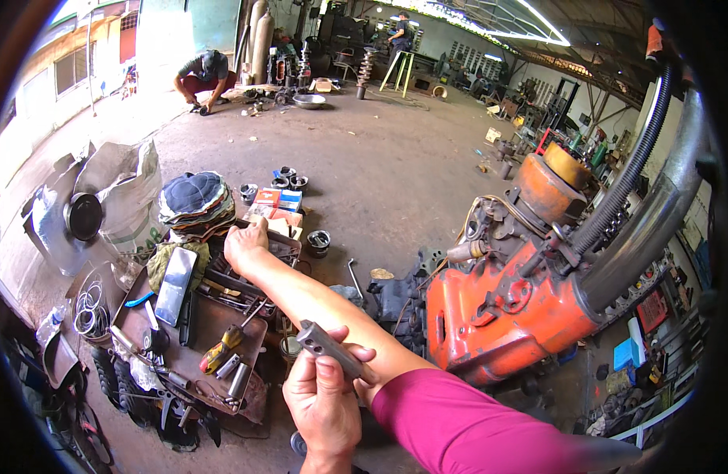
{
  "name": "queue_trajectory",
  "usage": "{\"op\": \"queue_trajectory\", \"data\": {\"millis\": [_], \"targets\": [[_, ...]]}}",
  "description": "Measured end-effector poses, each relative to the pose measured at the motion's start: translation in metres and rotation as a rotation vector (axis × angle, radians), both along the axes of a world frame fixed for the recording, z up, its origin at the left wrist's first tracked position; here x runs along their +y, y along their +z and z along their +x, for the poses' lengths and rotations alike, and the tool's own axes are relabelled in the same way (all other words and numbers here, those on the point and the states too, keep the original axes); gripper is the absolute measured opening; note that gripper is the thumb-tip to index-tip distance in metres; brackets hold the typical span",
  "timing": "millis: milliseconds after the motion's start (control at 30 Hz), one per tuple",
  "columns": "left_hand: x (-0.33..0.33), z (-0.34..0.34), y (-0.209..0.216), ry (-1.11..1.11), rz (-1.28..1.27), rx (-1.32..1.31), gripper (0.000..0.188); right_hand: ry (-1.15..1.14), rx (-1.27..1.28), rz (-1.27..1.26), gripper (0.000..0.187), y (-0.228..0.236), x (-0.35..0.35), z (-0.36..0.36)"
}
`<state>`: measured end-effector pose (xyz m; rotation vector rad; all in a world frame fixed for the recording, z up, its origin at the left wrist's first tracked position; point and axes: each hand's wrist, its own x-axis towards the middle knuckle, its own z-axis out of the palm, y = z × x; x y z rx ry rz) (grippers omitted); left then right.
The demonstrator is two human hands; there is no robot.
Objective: The person sits on the floor in a workshop and uses a screwdriver to remove a bolt from a metal engine part. They then use a hydraulic press to push a pin out of the part, inspect the part, and reassemble it with the pin and bolt.
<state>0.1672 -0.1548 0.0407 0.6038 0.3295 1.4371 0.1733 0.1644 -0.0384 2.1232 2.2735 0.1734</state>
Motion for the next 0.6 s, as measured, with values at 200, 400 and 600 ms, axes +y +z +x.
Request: {"op": "queue_trajectory", "data": {"millis": [200, 400, 600], "targets": [[-0.008, 0.003, 0.014, 0.027, 0.011, 0.047, 0.047, 0.136, 0.373, 0.155, 0.030, 0.038, -0.075, 0.054], [-0.031, 0.009, 0.022, -0.045, 0.225, 0.357, 0.041, -0.054, 1.672, 0.141, 0.034, 0.046, -0.267, 0.122], [-0.062, 0.024, 0.010, -0.156, 0.505, 0.915, 0.028, -0.286, 1.818, -0.438, 0.024, 0.023, -0.456, 0.163]]}}
